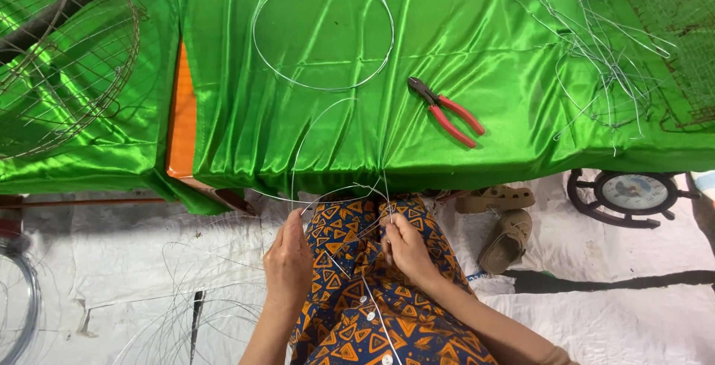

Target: The person bends a long piece of metal wire into multiple circular loops by hand, cutting lengths from the spool with pliers and securing the ends to form several rings on a green surface.

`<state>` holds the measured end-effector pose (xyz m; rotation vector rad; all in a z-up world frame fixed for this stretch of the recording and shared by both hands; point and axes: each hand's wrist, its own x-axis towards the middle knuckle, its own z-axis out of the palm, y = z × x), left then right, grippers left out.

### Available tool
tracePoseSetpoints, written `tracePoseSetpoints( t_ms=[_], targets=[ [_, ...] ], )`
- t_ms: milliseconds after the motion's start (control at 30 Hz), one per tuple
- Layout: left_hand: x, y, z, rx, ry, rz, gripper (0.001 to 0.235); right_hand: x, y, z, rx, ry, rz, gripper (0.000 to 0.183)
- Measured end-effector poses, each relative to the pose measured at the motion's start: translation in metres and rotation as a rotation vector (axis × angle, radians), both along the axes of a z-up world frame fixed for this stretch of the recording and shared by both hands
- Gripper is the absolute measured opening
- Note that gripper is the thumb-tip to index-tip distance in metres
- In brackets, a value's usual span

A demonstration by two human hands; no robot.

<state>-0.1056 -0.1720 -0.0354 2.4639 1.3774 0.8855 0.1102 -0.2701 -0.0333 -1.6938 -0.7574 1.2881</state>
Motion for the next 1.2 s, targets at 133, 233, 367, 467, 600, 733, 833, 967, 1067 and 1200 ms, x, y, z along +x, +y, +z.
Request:
tracePoseSetpoints(
  t_ms=[133,233,367,467,600,733,833,967,1067,1200],
  targets=[
    [-0.007,0.002,-0.004,-0.025,-0.012,0.013,0.032,0.019,-0.024,0.015,0.023,-0.231,0.185,0.027],
    [-0.011,0.007,-0.009,0.034,0.015,0.067,0.031,0.036,-0.046,0.025,0.019,-0.196,0.454,0.032],
    [-0.012,0.008,-0.005,0.043,0.009,0.084,0.026,0.063,-0.071,0.036,-0.128,-0.263,0.797,0.028],
    [-0.016,0.007,-0.014,0.024,0.012,0.108,0.024,0.078,-0.09,0.04,-0.243,-0.241,0.95,0.028],
    [-0.017,0.006,-0.02,-0.115,0.051,0.215,0.03,0.099,-0.106,0.05,-0.332,-0.169,1.055,0.027],
    [-0.023,0.012,-0.023,-0.078,0.104,0.192,0.029,0.128,-0.127,0.059,-0.252,0.044,1.043,0.034],
    [-0.029,0.016,-0.019,-0.26,0.007,0.217,0.023,0.145,-0.144,0.067,-0.519,0.114,1.049,0.026],
    [-0.026,0.021,0.016,-0.488,-0.109,0.267,0.022,0.174,-0.168,0.061,-0.594,0.014,1.006,0.041],
    [-0.02,0.026,0.047,-0.786,-0.286,0.286,0.03,0.211,-0.196,0.045,-0.633,-0.211,0.755,0.043],
    [-0.014,0.036,0.076,-1.143,-0.522,0.239,0.034,0.259,-0.208,0.053,-0.467,-0.646,0.247,0.041]
  ],
)
